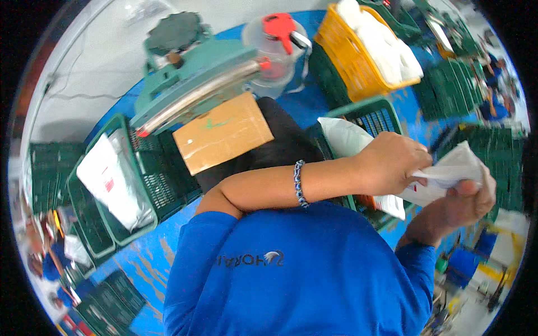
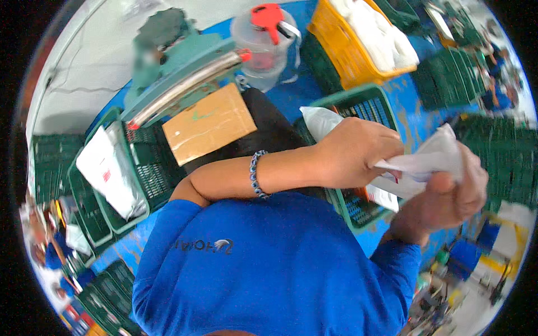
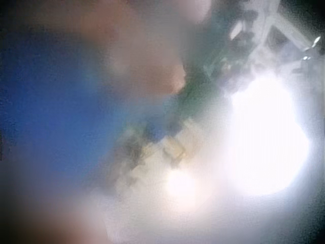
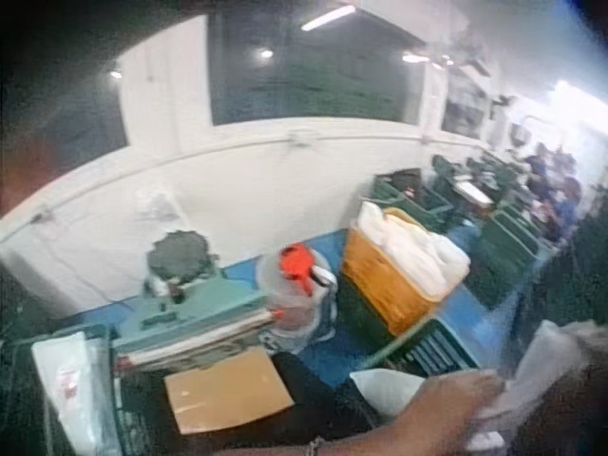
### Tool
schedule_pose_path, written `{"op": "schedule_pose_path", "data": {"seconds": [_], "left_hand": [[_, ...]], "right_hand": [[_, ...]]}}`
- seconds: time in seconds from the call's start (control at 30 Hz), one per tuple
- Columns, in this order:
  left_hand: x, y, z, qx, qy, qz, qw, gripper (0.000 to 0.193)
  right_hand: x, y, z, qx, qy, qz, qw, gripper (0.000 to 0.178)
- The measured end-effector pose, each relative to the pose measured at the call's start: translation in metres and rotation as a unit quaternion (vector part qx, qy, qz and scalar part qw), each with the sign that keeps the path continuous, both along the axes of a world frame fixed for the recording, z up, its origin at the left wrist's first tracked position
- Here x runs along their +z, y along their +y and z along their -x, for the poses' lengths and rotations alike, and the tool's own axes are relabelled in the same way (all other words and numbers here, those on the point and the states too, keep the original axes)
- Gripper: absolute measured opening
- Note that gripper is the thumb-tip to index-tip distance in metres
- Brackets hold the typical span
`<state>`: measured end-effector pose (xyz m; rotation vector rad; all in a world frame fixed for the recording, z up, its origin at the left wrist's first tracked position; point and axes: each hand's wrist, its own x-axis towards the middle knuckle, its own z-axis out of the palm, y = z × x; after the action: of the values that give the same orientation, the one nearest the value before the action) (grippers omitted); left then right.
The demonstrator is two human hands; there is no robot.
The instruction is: The person repeatedly picks white plastic bags from a green basket, places them on a heat-sealing machine, and seals them using a red handheld heat gun. Sealed bags are placed into a yellow basket. The process is repeated continuously throughout the clip.
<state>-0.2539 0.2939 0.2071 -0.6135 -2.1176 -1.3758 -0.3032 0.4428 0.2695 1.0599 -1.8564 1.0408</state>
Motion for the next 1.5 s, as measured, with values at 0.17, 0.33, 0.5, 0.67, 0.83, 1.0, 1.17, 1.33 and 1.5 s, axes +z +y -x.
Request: {"op": "schedule_pose_path", "data": {"seconds": [0.17, 0.33, 0.5, 0.67, 0.83, 1.0, 1.17, 1.33, 1.5], "left_hand": [[0.023, -0.066, -0.032, 0.122, 0.034, -0.143, 0.982, 0.008], [0.013, -0.159, -0.110, 0.323, -0.061, -0.225, 0.917, 0.009], [0.001, -0.226, -0.175, 0.512, -0.043, -0.228, 0.827, 0.006], [-0.006, -0.240, -0.205, 0.598, 0.018, -0.250, 0.761, 0.008], [0.021, -0.237, -0.220, 0.637, 0.036, -0.219, 0.738, 0.008], [0.037, -0.245, -0.227, 0.541, 0.148, -0.272, 0.782, 0.015], [0.000, -0.261, -0.216, 0.542, 0.048, -0.327, 0.773, 0.021], [-0.013, -0.275, -0.221, 0.547, 0.053, -0.299, 0.780, 0.026], [-0.031, -0.283, -0.215, 0.428, 0.028, -0.330, 0.841, 0.046]], "right_hand": [[0.068, -0.013, 0.033, 0.215, -0.018, -0.348, 0.912, 0.054], [0.041, -0.117, 0.083, 0.211, -0.116, -0.493, 0.836, 0.022], [-0.033, -0.230, 0.055, 0.390, 0.022, -0.378, 0.840, 0.014], [-0.019, -0.258, 0.038, 0.353, 0.084, -0.234, 0.902, 0.019], [0.009, -0.255, 0.025, 0.382, 0.007, -0.222, 0.897, 0.013], [0.002, -0.264, 0.035, 0.408, -0.141, -0.185, 0.883, 0.007], [-0.056, -0.295, 0.021, 0.449, -0.430, -0.093, 0.778, 0.030], [-0.104, -0.290, 0.005, 0.531, -0.463, -0.008, 0.710, 0.050], [-0.131, -0.296, 0.003, 0.408, -0.563, -0.043, 0.717, 0.025]]}}
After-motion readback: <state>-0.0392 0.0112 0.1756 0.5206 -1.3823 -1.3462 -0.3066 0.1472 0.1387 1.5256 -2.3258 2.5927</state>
